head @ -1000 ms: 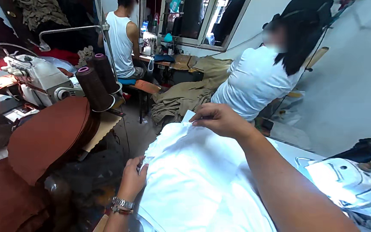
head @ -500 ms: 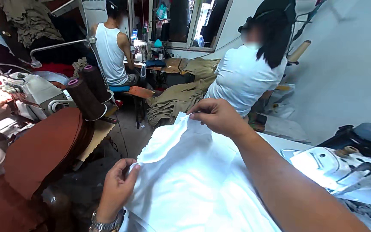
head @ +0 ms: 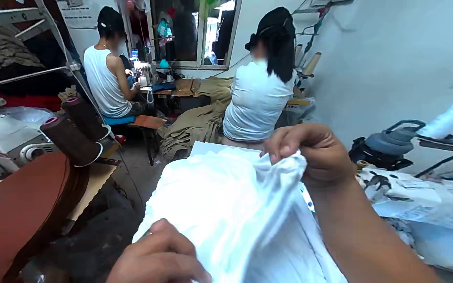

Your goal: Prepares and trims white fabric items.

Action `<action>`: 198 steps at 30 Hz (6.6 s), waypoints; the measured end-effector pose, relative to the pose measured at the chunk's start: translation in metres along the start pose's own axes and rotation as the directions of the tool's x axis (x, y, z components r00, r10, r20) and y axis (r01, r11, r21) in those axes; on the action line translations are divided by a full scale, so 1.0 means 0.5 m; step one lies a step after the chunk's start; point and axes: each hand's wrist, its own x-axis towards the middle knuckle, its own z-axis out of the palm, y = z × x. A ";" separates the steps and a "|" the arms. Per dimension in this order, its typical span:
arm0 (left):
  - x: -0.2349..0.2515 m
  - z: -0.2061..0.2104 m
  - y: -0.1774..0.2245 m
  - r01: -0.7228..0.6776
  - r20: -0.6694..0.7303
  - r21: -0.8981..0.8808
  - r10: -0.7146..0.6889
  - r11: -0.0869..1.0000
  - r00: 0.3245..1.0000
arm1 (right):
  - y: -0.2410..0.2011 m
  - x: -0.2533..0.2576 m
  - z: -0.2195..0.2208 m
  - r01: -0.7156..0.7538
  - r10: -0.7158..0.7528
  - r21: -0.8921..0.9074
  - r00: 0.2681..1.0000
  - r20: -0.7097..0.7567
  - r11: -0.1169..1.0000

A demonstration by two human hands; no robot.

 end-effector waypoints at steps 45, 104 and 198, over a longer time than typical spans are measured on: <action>0.102 0.124 -0.108 0.238 -0.598 -0.053 -0.222 0.970 0.770 | -0.079 -0.042 0.229 0.200 -0.086 -0.948 0.979 0.184 0.246; 0.108 0.220 -0.101 0.229 -0.109 0.122 -0.216 0.966 0.970 | -0.097 -0.165 0.207 -0.363 0.096 -0.730 0.920 -0.381 0.580; 0.069 0.326 -0.116 0.275 -0.186 0.034 -0.264 0.961 0.946 | -0.106 -0.120 0.144 -0.333 0.619 0.525 0.342 -0.707 0.783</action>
